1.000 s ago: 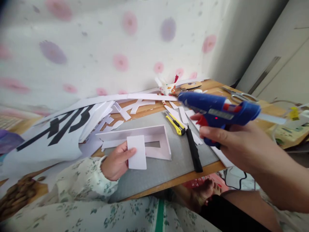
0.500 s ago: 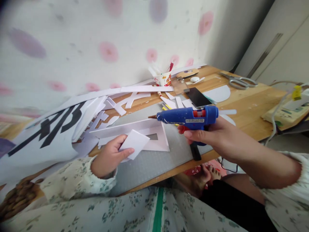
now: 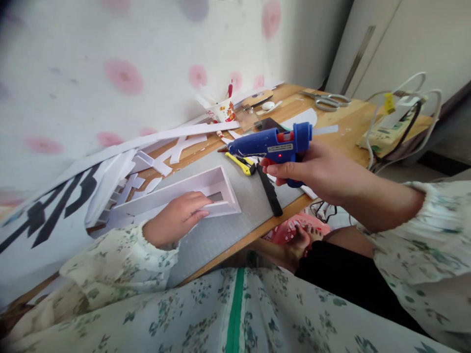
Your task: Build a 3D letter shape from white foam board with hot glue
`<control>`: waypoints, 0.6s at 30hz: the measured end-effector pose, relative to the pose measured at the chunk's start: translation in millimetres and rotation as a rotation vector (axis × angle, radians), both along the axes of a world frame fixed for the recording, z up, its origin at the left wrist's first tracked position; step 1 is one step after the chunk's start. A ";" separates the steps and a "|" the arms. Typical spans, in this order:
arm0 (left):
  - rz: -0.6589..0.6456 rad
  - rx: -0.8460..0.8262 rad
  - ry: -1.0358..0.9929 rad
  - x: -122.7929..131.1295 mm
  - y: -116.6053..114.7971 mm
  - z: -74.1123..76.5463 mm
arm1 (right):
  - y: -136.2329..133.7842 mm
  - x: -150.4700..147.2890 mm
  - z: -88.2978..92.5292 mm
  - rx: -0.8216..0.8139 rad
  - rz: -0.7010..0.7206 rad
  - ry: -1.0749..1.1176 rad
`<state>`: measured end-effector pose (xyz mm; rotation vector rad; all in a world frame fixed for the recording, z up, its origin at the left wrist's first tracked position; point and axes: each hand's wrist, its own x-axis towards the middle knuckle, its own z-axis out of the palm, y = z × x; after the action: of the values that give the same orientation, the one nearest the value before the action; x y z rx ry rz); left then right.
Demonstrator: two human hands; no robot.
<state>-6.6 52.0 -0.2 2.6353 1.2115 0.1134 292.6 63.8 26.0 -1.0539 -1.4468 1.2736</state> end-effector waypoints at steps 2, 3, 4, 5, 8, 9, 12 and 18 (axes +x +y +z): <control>-0.017 0.005 -0.046 -0.2 1.0 -1.6 | 0.0 0.7 0.3 0.006 -0.011 -0.025; -0.017 0.016 -0.072 -0.2 1.3 -2.4 | 0.0 1.0 0.5 0.005 -0.011 -0.037; -0.016 0.028 -0.096 -0.2 1.5 -3.3 | -0.1 1.1 0.8 0.002 -0.009 -0.045; -0.017 0.038 -0.115 -0.1 1.6 -4.5 | -0.4 1.2 1.4 -0.001 -0.005 -0.050; -0.029 0.039 -0.146 -0.4 1.8 -8.8 | -2.6 0.8 4.0 -0.011 0.004 -0.053; -0.031 0.031 -0.154 -0.6 1.9 -10.2 | -3.5 0.5 5.0 -0.014 -0.003 -0.044; -0.030 -0.016 -0.204 -1.5 2.0 -12.5 | -5.7 -0.7 7.3 -0.020 -0.039 -0.014; 0.044 -0.186 -0.343 0.1 1.6 -5.0 | -5.7 1.4 5.5 -0.009 -0.028 -0.033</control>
<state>-6.6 53.6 -5.3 2.3102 1.1034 0.4202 294.0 58.1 31.5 -1.1025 -1.4477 1.2485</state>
